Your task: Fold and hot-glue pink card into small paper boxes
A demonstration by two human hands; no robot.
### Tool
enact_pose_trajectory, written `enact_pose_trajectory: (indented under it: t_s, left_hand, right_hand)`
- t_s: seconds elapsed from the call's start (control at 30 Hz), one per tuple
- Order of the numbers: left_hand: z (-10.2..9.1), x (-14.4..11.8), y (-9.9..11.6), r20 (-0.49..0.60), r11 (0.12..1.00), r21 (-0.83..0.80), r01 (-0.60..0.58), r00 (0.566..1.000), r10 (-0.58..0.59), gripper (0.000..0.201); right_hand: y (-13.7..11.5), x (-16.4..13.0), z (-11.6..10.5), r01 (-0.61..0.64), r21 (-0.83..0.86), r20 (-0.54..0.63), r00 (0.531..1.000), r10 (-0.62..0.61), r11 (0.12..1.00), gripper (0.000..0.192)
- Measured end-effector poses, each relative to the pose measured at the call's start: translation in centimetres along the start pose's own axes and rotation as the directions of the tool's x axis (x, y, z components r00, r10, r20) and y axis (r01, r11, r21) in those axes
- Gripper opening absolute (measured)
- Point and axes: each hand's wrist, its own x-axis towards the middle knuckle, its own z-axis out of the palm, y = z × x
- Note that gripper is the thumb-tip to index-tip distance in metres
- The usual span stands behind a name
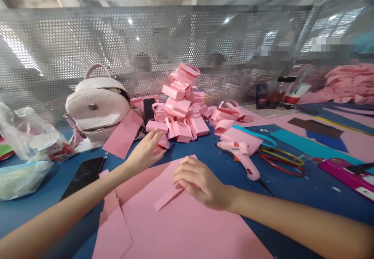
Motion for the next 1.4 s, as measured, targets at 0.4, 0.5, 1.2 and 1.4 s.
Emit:
enact_pose_trajectory:
  t_s: [0.4, 0.5, 1.2, 1.4]
  left_hand:
    - [-2.4, -5.0, 4.8, 0.045, 0.998, 0.018, 0.064, 0.997, -0.065, 0.008]
    - [-2.3, -7.0, 6.7, 0.181, 0.981, -0.054, 0.186, 0.968, -0.174, 0.019]
    - [-1.3, -7.8, 6.1, 0.307, 0.822, -0.33, 0.464, 0.876, -0.371, 0.011]
    - [-1.3, -8.2, 5.8, 0.268, 0.814, -0.337, 0.473, 0.877, -0.398, 0.016]
  right_hand:
    - [0.7, -0.2, 0.3, -0.11, -0.088, 0.144, 0.982, 0.122, 0.99, 0.032]
    - [0.7, -0.1, 0.2, -0.119, -0.106, 0.163, 0.977, 0.135, 0.987, 0.032]
    - [1.5, 0.0, -0.1, -0.263, -0.067, 0.101, 0.958, 0.269, 0.962, 0.018]
    - [1.7, -0.1, -0.1, -0.269, -0.016, 0.067, 0.961, 0.27, 0.963, 0.009]
